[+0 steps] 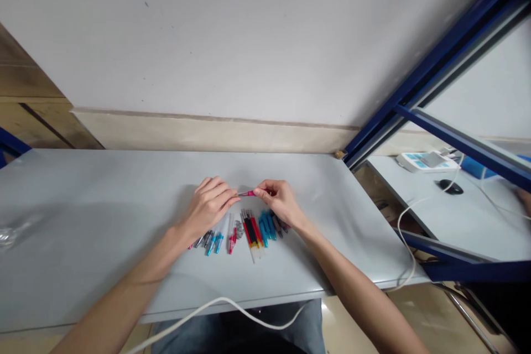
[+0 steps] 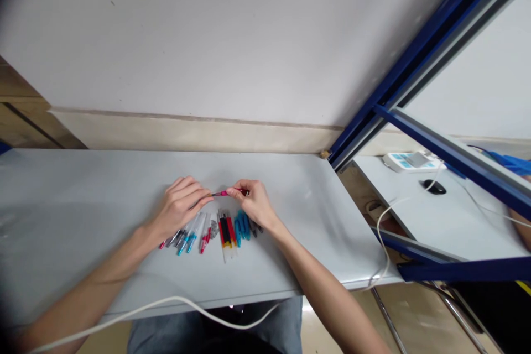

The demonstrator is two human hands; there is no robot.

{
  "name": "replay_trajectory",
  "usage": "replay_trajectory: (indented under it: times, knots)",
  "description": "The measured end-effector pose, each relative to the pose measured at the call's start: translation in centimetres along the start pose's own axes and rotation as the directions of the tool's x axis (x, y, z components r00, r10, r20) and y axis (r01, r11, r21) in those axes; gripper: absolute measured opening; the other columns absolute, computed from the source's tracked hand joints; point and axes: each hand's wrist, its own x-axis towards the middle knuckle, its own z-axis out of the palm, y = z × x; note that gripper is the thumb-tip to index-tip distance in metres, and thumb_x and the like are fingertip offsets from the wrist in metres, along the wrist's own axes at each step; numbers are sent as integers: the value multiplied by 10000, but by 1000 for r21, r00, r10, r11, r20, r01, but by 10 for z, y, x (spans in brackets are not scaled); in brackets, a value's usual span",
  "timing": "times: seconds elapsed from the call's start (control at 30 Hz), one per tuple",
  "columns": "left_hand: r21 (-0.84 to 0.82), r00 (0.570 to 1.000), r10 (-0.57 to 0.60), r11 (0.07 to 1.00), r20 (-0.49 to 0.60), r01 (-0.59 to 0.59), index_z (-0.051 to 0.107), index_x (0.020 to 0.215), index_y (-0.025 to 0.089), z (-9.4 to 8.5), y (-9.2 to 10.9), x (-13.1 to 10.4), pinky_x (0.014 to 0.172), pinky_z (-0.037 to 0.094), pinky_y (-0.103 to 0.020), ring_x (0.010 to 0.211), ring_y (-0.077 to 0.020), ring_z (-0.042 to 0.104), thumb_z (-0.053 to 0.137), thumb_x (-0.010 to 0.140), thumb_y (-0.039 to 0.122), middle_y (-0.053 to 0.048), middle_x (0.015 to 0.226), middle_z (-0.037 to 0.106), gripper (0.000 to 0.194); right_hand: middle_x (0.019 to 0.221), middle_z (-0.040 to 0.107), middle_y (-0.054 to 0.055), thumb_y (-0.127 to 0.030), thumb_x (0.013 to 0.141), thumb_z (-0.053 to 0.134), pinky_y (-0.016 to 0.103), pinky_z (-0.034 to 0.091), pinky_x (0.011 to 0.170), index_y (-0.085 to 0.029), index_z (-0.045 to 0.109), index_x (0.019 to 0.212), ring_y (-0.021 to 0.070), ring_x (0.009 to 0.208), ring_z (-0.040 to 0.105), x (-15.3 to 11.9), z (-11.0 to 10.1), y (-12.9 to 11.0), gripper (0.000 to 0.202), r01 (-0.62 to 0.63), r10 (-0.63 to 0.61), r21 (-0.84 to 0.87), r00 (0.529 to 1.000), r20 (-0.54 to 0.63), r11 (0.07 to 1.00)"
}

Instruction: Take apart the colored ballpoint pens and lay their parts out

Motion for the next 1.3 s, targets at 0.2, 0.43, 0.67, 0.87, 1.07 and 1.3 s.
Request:
replay_trajectory:
  times: [0.2,0.43,0.67,0.87,1.07,1.3]
  knots:
    - [25,975,-194,981,104,193,596,1358,210,-6,-19,0,941,455,-398,1103,-249,591,419,1052,285,-98,1170,667,362,792,677,30,-360,953,606,305,411,754,-177,722,853,186,762,550,14,-9,24,240,62,-103,-259,984,-146,964]
    - [118,771,-552,830,318,545,583,1237,265,-36,-25,-35,706,437,-310,778,-213,664,369,1036,410,-16,903,713,327,1032,669,107,-231,952,610,358,409,919,-188,722,963,249,990,536,13,-12,27,121,127,-209,-571,975,-80,811]
    - [246,738,-556,831,383,499,531,1205,271,-44,16,-72,702,422,-304,798,-227,703,343,1060,404,-25,892,721,272,791,686,37,-153,881,630,309,395,823,-195,678,777,207,849,553,-11,0,-6,122,240,-96,-610,961,260,755]
    - [295,810,-466,878,355,376,549,1276,258,-36,14,-71,659,431,-307,776,-246,723,374,1045,274,-59,926,748,290,906,701,62,-235,875,663,339,379,863,-191,684,797,239,951,577,-15,3,-17,93,252,5,-739,945,327,624]
    - [338,898,-397,885,188,320,599,1327,216,-37,11,-41,646,462,-310,746,-233,717,449,991,208,-64,899,762,368,967,710,123,-186,870,616,367,388,886,-167,707,837,282,1010,585,-13,18,-15,99,232,26,-761,950,311,605]
    - [133,953,-303,945,21,297,578,1314,200,-33,16,3,815,514,-323,1021,-219,697,404,988,116,-77,1200,707,379,814,707,132,-118,799,590,359,407,854,-155,672,686,266,908,609,2,22,-15,144,161,-45,-644,980,192,748]
